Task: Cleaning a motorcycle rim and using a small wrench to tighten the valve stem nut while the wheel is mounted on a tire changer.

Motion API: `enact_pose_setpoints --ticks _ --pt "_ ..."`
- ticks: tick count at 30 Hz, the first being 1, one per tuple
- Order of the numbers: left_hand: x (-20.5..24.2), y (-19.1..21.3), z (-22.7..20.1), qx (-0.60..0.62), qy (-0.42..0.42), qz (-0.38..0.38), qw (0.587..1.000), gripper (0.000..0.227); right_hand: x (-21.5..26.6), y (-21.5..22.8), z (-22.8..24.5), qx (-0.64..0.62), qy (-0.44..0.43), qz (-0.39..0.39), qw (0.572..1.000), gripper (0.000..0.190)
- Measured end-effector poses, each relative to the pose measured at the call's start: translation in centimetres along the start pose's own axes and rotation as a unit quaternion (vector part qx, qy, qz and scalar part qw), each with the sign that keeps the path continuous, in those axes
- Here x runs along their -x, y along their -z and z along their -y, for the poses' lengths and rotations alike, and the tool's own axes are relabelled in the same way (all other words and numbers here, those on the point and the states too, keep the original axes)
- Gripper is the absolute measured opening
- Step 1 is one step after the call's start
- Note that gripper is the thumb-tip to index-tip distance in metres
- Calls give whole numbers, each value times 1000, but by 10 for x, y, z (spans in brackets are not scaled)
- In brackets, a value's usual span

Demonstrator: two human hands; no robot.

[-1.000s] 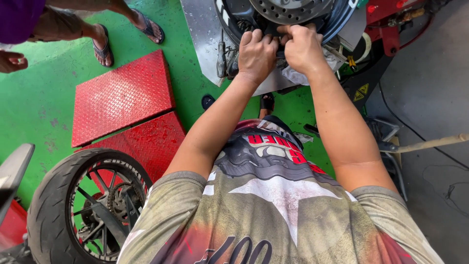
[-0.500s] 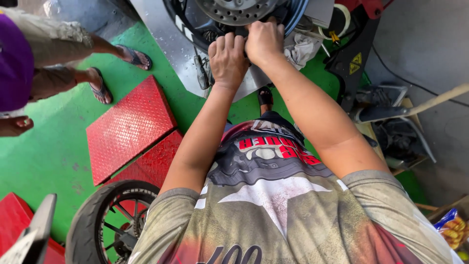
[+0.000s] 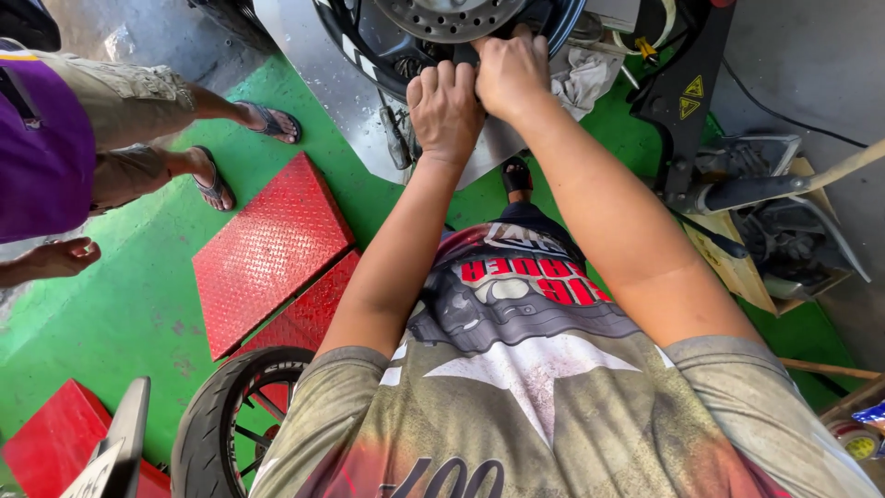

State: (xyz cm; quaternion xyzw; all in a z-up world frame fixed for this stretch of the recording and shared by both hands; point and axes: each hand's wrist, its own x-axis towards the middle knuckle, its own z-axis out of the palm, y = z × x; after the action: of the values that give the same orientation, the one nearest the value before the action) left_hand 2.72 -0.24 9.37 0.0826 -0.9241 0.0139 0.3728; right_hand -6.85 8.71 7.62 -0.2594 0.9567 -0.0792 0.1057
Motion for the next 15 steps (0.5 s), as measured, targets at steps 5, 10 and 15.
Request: enact_pose_setpoints --ticks 5,10,15 --pt "5 -5 -1 -3 18 21 1000 17 1 -6 2 -29 -56 -45 997 22" --pt "2 -2 0 3 26 -6 1000 19 7 1 -1 -20 -25 -49 998 22" --pt "6 -6 0 -4 33 -12 999 20 1 2 -6 33 15 34 999 34"
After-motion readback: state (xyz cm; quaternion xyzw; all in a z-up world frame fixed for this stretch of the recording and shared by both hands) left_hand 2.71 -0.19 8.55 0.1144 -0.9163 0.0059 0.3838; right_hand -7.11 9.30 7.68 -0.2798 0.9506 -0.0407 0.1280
